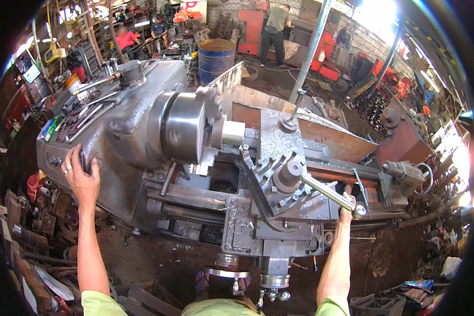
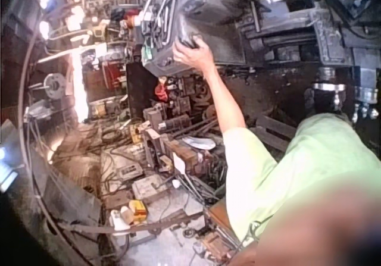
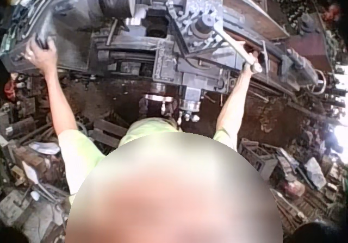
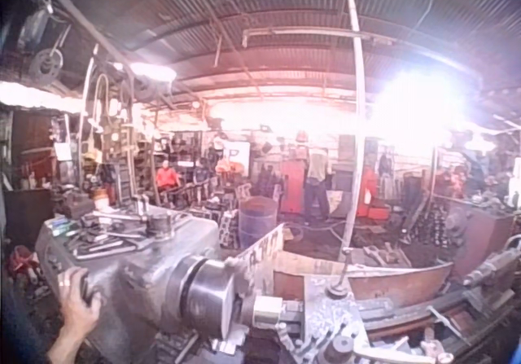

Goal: The person operates a metal lathe in a workshop, repeatedly turning the cross-slide and compound handwheels to advance the cutting tool against a rotating workpiece. The person uses both hands to control the tool position while the lathe runs, producing metal shavings.

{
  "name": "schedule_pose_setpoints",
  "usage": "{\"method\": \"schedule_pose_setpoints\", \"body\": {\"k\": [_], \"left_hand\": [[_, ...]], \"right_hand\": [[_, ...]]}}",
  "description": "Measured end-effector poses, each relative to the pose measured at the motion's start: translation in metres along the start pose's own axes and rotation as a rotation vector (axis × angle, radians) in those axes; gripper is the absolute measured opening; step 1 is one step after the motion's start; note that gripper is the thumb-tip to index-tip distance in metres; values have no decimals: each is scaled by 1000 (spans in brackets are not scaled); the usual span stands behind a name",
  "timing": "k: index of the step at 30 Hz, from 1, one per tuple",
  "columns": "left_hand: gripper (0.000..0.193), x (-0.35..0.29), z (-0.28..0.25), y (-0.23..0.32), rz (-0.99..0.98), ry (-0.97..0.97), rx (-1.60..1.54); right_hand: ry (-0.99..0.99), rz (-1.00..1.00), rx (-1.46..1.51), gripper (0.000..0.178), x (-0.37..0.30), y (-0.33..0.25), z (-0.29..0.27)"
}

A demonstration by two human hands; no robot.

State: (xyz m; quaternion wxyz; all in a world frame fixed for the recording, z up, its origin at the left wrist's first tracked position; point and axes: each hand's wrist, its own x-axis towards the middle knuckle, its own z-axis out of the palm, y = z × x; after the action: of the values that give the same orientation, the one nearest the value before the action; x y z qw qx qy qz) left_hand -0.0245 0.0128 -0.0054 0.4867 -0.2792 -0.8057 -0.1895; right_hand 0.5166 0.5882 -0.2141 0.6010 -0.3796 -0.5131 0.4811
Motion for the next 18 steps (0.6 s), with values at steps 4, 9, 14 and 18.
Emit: {"method": "schedule_pose_setpoints", "body": {"k": [4,9,14,18], "left_hand": [[51,2,-1,3,2,0,6],[51,-1,-3,1,-13,-8,-15],[47,-1,2,-11,69,39,-8],[43,-3,6,-22,72,38,-48]], "right_hand": [[28,0,3,18,-11,-7,6],[16,-25,-103,28,-31,-32,7],[187,59,-534,38,-72,-68,-15],[187,170,-420,31,-130,-92,-29]]}}
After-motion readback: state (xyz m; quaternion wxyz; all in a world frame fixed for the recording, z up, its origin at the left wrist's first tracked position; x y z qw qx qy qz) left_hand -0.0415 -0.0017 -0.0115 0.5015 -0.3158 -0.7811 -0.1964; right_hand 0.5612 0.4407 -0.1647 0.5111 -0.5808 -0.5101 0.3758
